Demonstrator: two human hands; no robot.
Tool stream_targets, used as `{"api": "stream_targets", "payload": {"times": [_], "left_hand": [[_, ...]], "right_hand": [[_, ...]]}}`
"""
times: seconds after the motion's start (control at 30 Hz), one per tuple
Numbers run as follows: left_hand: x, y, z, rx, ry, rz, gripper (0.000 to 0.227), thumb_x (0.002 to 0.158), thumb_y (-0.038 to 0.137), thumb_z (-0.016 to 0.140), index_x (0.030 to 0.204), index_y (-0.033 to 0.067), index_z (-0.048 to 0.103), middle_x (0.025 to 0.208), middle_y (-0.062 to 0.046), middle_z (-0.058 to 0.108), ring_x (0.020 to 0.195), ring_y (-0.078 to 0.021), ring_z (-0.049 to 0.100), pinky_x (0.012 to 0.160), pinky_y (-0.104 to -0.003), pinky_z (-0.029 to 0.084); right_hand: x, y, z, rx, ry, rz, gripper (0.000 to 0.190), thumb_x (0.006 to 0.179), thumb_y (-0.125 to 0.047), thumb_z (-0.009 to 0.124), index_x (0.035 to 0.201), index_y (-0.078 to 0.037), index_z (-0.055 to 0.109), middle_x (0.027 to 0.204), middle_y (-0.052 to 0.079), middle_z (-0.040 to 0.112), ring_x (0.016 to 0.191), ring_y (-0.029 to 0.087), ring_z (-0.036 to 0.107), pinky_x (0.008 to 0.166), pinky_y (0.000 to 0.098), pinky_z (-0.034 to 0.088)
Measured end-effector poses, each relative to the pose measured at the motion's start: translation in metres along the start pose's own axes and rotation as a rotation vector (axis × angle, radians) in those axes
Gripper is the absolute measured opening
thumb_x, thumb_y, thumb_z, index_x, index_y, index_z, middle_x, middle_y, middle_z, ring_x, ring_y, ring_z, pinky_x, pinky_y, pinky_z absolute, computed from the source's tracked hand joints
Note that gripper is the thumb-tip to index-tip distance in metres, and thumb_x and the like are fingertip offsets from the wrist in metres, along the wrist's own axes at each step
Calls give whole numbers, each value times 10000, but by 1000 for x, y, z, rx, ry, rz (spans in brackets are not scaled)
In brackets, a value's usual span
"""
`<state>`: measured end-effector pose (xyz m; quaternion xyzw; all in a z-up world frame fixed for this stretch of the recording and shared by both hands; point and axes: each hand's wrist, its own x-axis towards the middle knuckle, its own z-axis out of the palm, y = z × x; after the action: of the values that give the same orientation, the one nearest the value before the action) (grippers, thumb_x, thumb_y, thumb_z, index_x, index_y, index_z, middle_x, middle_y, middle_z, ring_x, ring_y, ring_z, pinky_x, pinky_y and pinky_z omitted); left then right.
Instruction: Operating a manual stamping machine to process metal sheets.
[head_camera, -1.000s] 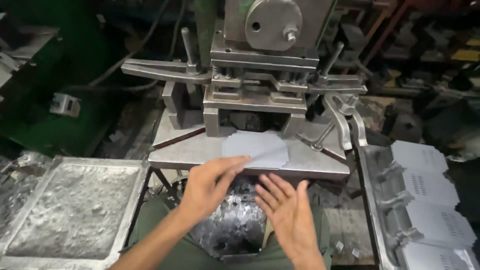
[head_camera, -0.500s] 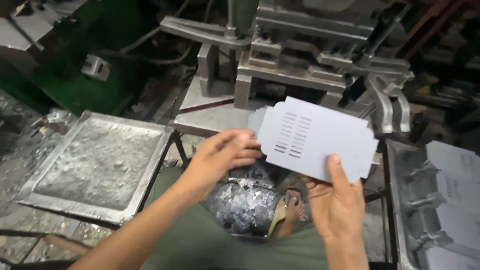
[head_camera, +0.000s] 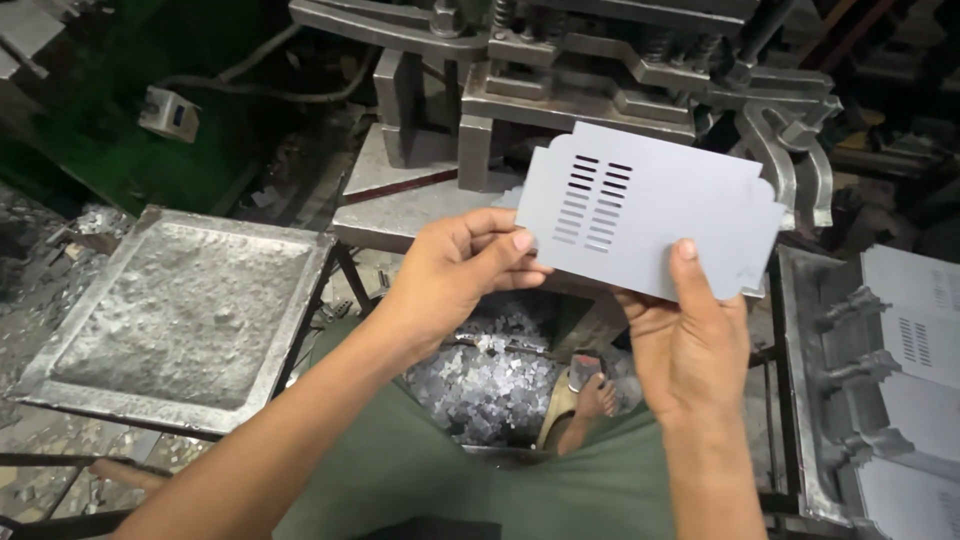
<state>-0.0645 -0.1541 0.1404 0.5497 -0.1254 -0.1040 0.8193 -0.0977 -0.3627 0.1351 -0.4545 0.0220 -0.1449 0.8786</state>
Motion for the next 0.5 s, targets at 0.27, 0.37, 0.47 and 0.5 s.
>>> {"api": "stream_targets", "payload": {"times": [0.27, 0.37, 0.47, 0.5], "left_hand": [[9, -6, 1, -96, 157, -64, 316, 897, 23, 691, 1176, -111, 628, 987, -184, 708, 855, -191, 688, 820, -273, 597], [25, -24, 9, -153, 318, -3, 334, 887, 32, 743, 1178, -109, 661, 935, -208, 730, 815, -279, 767, 824, -400, 679], [32, -34, 22, -192, 370, -6, 336, 904, 37, 724, 1188, -121, 642, 937, -190, 713, 823, -262, 752, 840, -393, 670], [31, -33, 26, -193, 367, -6, 336, 904, 37, 724, 1188, -121, 642, 937, -190, 713, 823, -262, 752, 840, -393, 670]], "right_hand": [[18, 16, 0, 113, -10, 28, 413, 907, -166, 743, 1268, -12, 616, 1029, 72, 745, 889, 182, 748, 779, 271, 647], [20, 41, 10, 309, 76, 74, 174, 982, -88, 704, 824, -116, 771, 741, 112, 764, 693, 247, 784, 768, 381, 675], [11, 58, 36, 64, 91, 112, 212, 901, -67, 755, 1112, -68, 734, 954, 116, 766, 796, 223, 735, 849, 402, 650], [11, 57, 40, 64, 92, 109, 212, 901, -67, 755, 1112, -68, 734, 954, 116, 766, 796, 223, 735, 849, 402, 650]]}}
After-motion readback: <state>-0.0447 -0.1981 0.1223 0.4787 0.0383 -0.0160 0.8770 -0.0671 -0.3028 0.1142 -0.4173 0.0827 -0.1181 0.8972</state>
